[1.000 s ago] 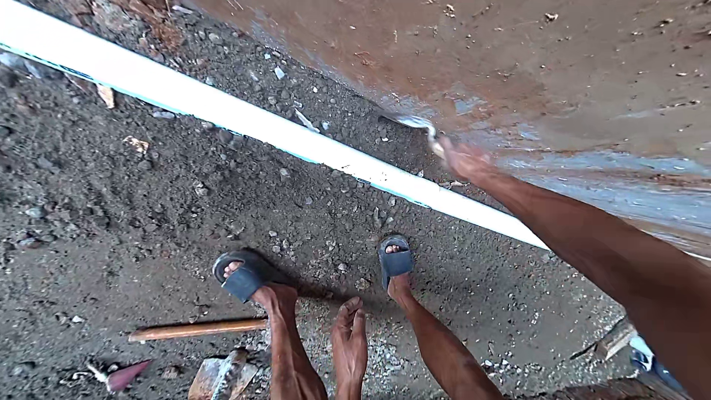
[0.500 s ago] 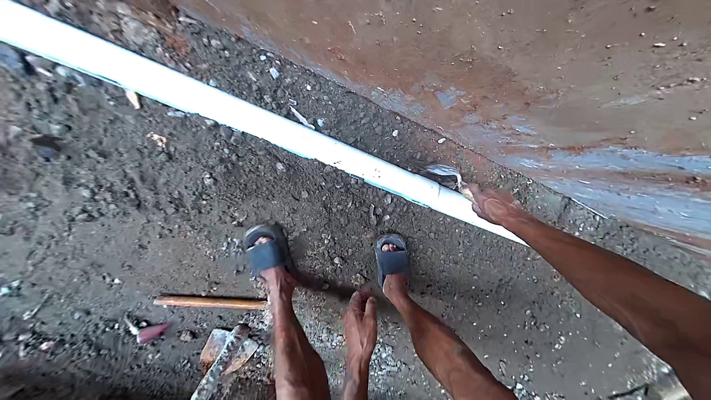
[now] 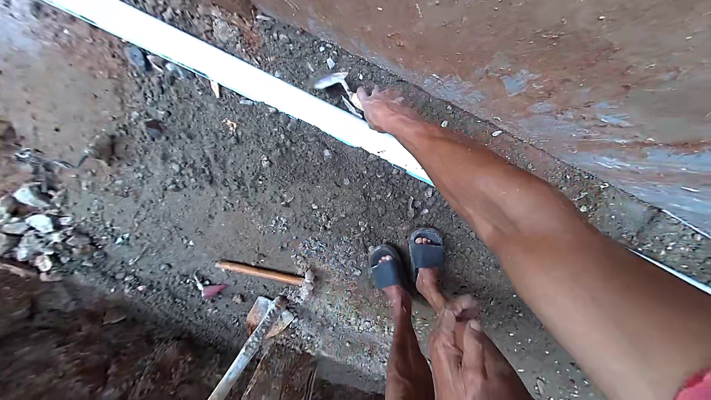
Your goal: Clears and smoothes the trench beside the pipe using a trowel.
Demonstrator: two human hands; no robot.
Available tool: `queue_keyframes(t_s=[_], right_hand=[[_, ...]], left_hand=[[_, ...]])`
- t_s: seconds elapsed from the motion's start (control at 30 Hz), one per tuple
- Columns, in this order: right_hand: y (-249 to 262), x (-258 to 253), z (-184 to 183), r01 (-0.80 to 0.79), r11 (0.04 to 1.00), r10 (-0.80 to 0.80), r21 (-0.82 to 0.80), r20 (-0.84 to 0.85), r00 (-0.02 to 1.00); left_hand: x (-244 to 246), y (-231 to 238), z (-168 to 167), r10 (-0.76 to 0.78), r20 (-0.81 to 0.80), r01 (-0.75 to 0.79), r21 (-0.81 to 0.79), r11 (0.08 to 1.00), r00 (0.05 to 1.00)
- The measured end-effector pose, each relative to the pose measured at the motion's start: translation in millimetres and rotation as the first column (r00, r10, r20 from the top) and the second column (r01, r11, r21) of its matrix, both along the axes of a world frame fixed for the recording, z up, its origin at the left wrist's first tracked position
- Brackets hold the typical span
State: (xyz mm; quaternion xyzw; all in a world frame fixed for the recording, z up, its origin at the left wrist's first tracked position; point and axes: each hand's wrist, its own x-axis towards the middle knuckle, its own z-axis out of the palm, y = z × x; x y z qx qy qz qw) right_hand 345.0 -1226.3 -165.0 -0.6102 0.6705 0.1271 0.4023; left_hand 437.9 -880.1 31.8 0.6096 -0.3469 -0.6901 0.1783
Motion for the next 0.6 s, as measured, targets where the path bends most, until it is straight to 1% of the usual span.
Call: queue_keyframes(t_s=[0.03, 0.07, 0.1, 0.13, 0.2, 0.23, 0.27, 0.33, 0.4, 0.47, 0.53, 0.6], right_hand=[[13, -8, -14, -0.015, 1.000, 0.015, 0.000, -0.013, 1.000], [31, -26, -28, -0.015, 1.000, 0.016, 0.014, -0.034, 0.999], [55, -50, -38, -0.009, 0.999, 0.012, 0.051, -0.066, 0.998], [83, -78, -44, 0.006, 0.995, 0.005, 0.099, -0.107, 0.994], [143, -132, -48, 0.011, 0.981, 0.032, 0.192, -0.221, 0.975], [167, -159, -42, -0.011, 0.974, 0.076, 0.225, -0.284, 0.956], [190, -183, -29, -0.031, 0.964, 0.123, 0.265, -0.338, 0.933], [218, -211, -2, -0.039, 0.948, 0.169, 0.317, -0.393, 0.904], [225, -205, 18, 0.006, 0.960, 0.100, 0.279, -0.364, 0.926], [210, -178, 21, 0.123, 0.974, -0.055, 0.190, -0.328, 0.943], [182, -142, 7, 0.194, 0.976, -0.151, 0.103, -0.325, 0.934], [161, -121, -8, 0.198, 0.978, -0.165, 0.061, -0.343, 0.925]], left_hand=[[-4, 13, -20, 0.012, 0.051, -0.017, 0.094, 0.995, 0.999], [-7, 25, -37, -0.041, 0.092, 0.019, 0.220, 0.975, 0.995], [-9, 35, -50, -0.110, 0.087, 0.076, 0.326, 0.942, 0.990], [-10, 46, -55, -0.127, 0.055, 0.101, 0.345, 0.933, 0.990], [-7, 51, -49, -0.021, -0.027, 0.027, 0.278, 0.960, 0.999], [-5, 50, -48, 0.036, -0.051, -0.022, 0.261, 0.965, 0.998], [-6, 49, -48, 0.079, -0.052, -0.061, 0.277, 0.959, 0.996], [-9, 43, -53, 0.144, -0.004, -0.133, 0.350, 0.927, 0.990], [-12, 44, -50, 0.140, 0.028, -0.139, 0.411, 0.901, 0.990], [-14, 53, -52, 0.074, 0.008, -0.070, 0.417, 0.906, 0.997], [-11, 70, -61, 0.034, 0.010, -0.035, 0.371, 0.928, 0.999], [-10, 92, -72, 0.012, 0.008, -0.014, 0.325, 0.946, 1.000]])
